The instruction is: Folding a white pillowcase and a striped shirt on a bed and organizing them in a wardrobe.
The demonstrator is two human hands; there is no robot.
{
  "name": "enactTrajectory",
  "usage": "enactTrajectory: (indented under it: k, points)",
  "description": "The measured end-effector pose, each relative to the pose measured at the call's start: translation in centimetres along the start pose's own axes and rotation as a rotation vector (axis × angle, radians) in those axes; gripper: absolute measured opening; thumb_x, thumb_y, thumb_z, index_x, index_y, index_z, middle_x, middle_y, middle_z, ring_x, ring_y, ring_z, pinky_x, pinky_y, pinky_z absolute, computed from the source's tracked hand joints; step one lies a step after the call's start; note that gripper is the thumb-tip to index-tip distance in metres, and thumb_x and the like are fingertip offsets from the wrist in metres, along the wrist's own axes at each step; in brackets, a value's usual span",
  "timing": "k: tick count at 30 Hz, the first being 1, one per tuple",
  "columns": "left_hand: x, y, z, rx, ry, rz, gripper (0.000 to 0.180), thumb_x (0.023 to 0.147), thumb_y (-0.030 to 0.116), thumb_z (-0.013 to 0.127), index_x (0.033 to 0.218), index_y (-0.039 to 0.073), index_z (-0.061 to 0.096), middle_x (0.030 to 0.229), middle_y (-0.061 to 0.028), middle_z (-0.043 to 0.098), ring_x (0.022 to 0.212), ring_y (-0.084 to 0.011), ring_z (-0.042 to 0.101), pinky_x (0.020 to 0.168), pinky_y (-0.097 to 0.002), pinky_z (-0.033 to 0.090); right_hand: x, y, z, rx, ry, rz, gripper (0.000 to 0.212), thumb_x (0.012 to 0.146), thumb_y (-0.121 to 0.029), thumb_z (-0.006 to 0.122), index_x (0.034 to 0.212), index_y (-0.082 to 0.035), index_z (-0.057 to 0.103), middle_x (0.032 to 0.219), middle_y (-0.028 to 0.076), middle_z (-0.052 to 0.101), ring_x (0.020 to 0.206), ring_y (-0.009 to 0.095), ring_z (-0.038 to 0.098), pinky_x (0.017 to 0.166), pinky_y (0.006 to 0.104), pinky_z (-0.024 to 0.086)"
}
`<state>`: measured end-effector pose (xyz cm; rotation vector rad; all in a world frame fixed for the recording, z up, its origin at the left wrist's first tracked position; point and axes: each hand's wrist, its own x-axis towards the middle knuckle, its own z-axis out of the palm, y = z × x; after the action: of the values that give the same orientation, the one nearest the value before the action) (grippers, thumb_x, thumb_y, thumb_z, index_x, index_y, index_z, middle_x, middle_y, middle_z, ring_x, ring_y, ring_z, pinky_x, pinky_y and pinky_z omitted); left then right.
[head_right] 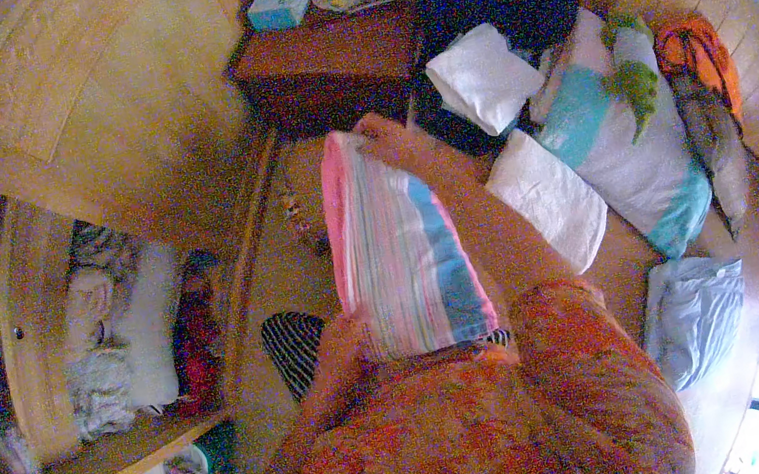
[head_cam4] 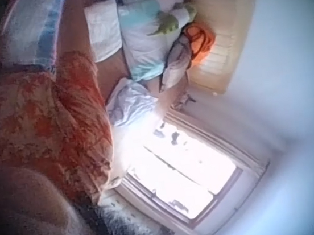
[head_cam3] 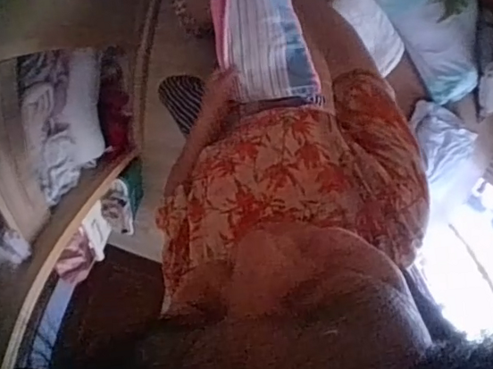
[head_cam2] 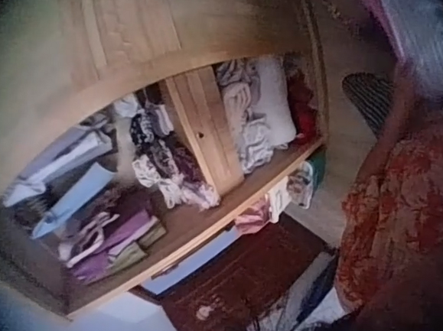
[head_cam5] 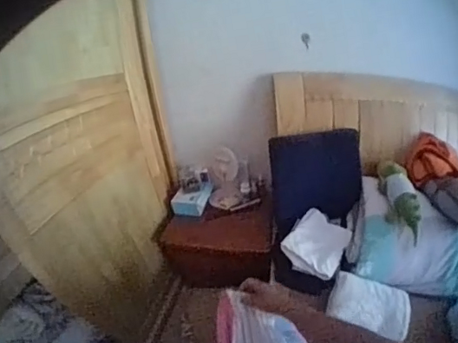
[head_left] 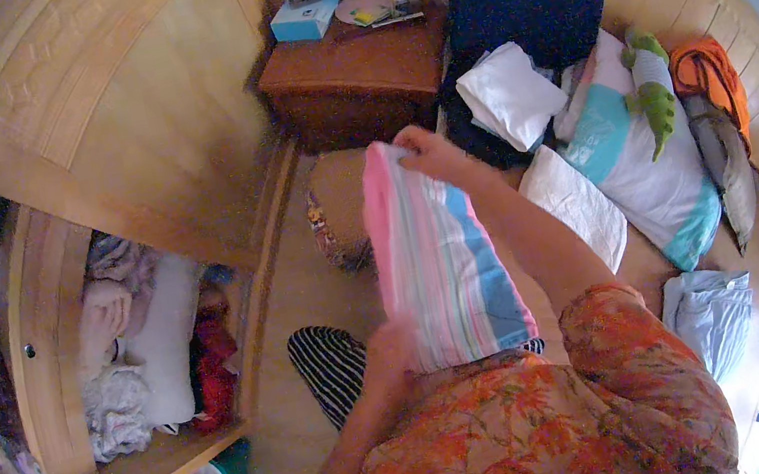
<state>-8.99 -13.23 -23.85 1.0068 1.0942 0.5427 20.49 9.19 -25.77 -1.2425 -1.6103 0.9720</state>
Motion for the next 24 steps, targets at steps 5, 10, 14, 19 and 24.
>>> enactTrajectory:
  k: [5, 10, 14, 19, 24]
  points:
    - [-0.9, 0.6, -2.4, 0.083, 0.069, -0.217, 0.047, 0.086, 0.030, 0.065, 0.117, -0.006, 0.059, 0.107, -0.0142, 0.067, 0.094, -0.0259, 0.065, 0.086, -0.0365, 0.050, -1.9, -1.0, 6.7, -0.688, -0.101, 0.030, 0.040, 0.079, -0.019, 0.065, 0.115, -0.005, 0.057, 0.115, 0.018, 0.058, 0.106, 0.038, 0.055, 0.093, 0.0441, 0.044]
    - [0.7, -1.8, -2.2, 0.038, 0.124, -0.048, 0.042, 0.086, 0.016, 0.062, 0.123, -0.002, 0.054, 0.112, -0.0110, 0.063, 0.097, -0.0190, 0.060, 0.085, -0.0323, 0.048, -8.2, -2.2, 5.3, -0.663, 0.454, 0.260, 0.053, 0.076, -0.022, 0.066, 0.122, -0.001, 0.050, 0.120, 0.023, 0.053, 0.115, 0.041, 0.047, 0.097, 0.0472, 0.040]
    - [2.3, -2.3, -1.9, -0.228, -0.038, -0.147, 0.050, 0.086, 0.014, 0.062, 0.131, -0.001, 0.047, 0.118, -0.0138, 0.060, 0.101, -0.0214, 0.060, 0.086, -0.0341, 0.049, -16.8, -2.7, 3.8, -0.769, 0.223, 0.593, 0.057, 0.081, -0.028, 0.067, 0.126, 0.000, 0.047, 0.125, 0.019, 0.054, 0.114, 0.037, 0.051, 0.097, 0.0463, 0.041]
    - [2.2, -0.2, -0.9, -0.459, -0.091, -0.264, 0.051, 0.087, 0.013, 0.062, 0.133, -0.001, 0.045, 0.121, -0.0138, 0.059, 0.106, -0.0247, 0.059, 0.087, -0.0367, 0.050, -21.9, -1.9, 2.0, 0.985, 0.154, 1.270, 0.057, 0.087, -0.019, 0.066, 0.135, -0.001, 0.040, 0.127, 0.013, 0.056, 0.116, 0.025, 0.054, 0.100, 0.0404, 0.045]
    - [1.1, 10.6, 1.0, 0.086, -0.048, -0.077, 0.057, 0.086, 0.010, 0.063, 0.137, 0.000, 0.041, 0.126, -0.0125, 0.056, 0.110, -0.0235, 0.057, 0.094, -0.0354, 0.048, -16.1, -4.5, -2.1, 0.723, 0.028, 0.469, 0.057, 0.085, -0.006, 0.063, 0.137, -0.001, 0.039, 0.126, 0.014, 0.056, 0.116, 0.024, 0.056, 0.101, 0.0374, 0.044]
